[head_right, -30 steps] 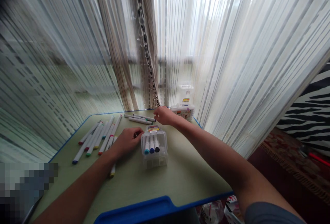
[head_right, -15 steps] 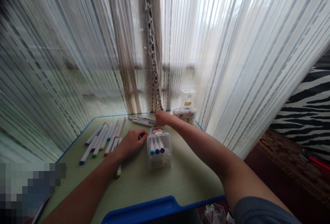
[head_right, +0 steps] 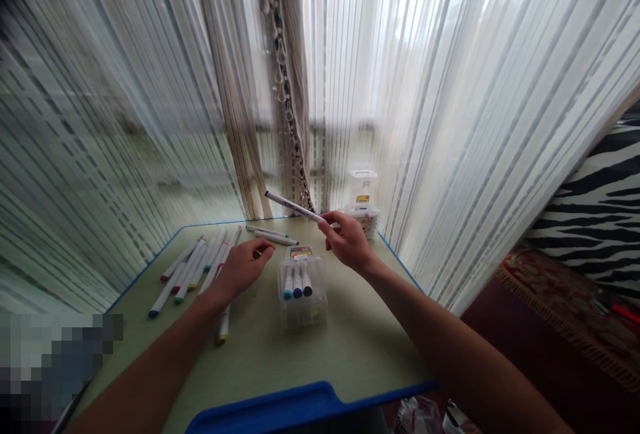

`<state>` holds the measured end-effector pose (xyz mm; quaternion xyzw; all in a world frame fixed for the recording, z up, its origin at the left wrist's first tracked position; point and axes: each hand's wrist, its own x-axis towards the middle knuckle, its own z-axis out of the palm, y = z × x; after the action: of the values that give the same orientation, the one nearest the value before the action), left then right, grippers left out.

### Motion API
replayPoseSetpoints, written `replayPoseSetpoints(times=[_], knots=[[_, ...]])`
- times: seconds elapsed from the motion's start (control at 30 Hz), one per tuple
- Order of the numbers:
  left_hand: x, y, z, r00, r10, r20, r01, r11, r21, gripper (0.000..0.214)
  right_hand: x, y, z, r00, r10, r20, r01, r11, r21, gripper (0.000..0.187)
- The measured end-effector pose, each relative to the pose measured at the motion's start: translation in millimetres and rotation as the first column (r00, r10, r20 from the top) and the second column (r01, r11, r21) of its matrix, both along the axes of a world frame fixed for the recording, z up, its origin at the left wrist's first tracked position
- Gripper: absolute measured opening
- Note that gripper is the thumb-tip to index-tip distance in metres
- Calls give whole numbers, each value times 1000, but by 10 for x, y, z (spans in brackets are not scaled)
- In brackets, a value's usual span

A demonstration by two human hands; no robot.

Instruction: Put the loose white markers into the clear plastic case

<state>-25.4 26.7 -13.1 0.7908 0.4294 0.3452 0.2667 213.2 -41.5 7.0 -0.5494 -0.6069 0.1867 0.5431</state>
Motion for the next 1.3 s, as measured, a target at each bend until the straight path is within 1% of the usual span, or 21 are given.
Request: replayPoseSetpoints(times=[0.07,0.17,0.23,0.27,0.33,0.4,0.47,0.53,0.63,0.73,0.8,0.9,1.03,1.17,1.3], knots=[[-2,11,46,994,14,109,-10,999,-43,25,2,-34,-84,990,31,-141,-25,999,44,43],[-6,9,136,960,34,277,-5,994,-106,39,1,-66,-140,979,16,-202,4,995,98,45],[-12,-6,192,917,49,395,5,991,-135,44,-3,-94,-156,985,-14,-169,37,990,135,42],[-15,-17,216,883,49,467,25,988,-150,45,-7,-112,-160,991,-26,-133,46,987,155,39],[-23,-46,254,798,20,603,101,981,-166,44,-21,-157,-159,998,-42,-40,49,979,196,34],[-27,-85,292,727,-44,685,197,969,-147,45,-43,-211,-138,998,-55,40,44,968,246,30],[-23,-135,349,699,-118,706,266,958,-103,48,-72,-270,-100,993,-72,97,40,954,297,26],[-13,-199,432,688,-176,704,302,952,-57,48,-102,-324,-57,987,-80,140,28,941,336,23],[9,-296,565,707,-218,672,293,956,3,45,-142,-382,-14,982,-77,172,9,932,363,22],[26,-355,623,751,-224,622,259,965,35,36,-173,-407,-11,984,-67,167,2,932,361,22],[31,-371,602,768,-215,603,242,970,38,31,-188,-411,-23,988,-52,146,-3,935,354,22],[32,-392,524,773,-201,602,228,973,32,27,-195,-406,-51,995,-34,93,-2,932,361,23],[22,-451,430,806,-190,561,206,978,34,26,-171,-384,-108,999,-28,38,10,906,422,23],[0,-522,370,819,-187,542,206,978,25,26,-154,-390,-145,1000,3,16,-10,897,441,17],[-15,-580,338,813,-182,554,189,981,46,22,-189,-437,-119,998,69,-12,-56,888,457,10]])
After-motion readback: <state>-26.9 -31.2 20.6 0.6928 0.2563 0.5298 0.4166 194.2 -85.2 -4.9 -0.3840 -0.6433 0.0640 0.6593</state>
